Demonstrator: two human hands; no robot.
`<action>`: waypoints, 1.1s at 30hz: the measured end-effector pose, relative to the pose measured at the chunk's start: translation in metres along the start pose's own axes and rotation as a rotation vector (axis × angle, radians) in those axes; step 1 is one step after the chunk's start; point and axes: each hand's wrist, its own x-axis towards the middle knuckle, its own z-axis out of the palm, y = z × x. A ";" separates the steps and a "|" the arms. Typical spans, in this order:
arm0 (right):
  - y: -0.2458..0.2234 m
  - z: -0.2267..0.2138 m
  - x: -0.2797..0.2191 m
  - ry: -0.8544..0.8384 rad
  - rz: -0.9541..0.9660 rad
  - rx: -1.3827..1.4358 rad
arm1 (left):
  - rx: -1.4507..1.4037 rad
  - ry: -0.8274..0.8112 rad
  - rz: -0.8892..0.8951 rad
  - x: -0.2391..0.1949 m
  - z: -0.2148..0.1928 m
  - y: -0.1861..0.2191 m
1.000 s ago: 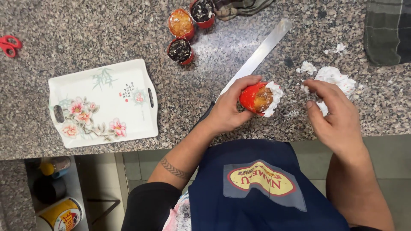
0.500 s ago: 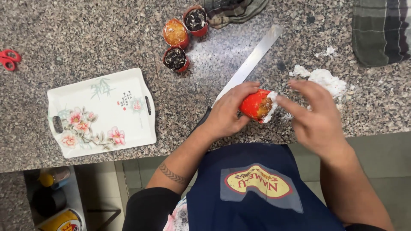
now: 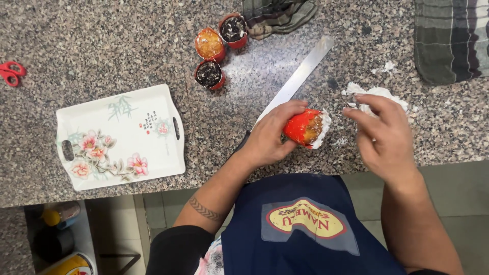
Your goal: Clean the crumbs and cream off a granite bakery counter using a large knife and a cloth.
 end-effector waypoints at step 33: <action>0.149 -0.042 -0.150 -0.310 0.727 -0.470 | -1.088 -0.093 -0.592 -0.037 0.052 -0.057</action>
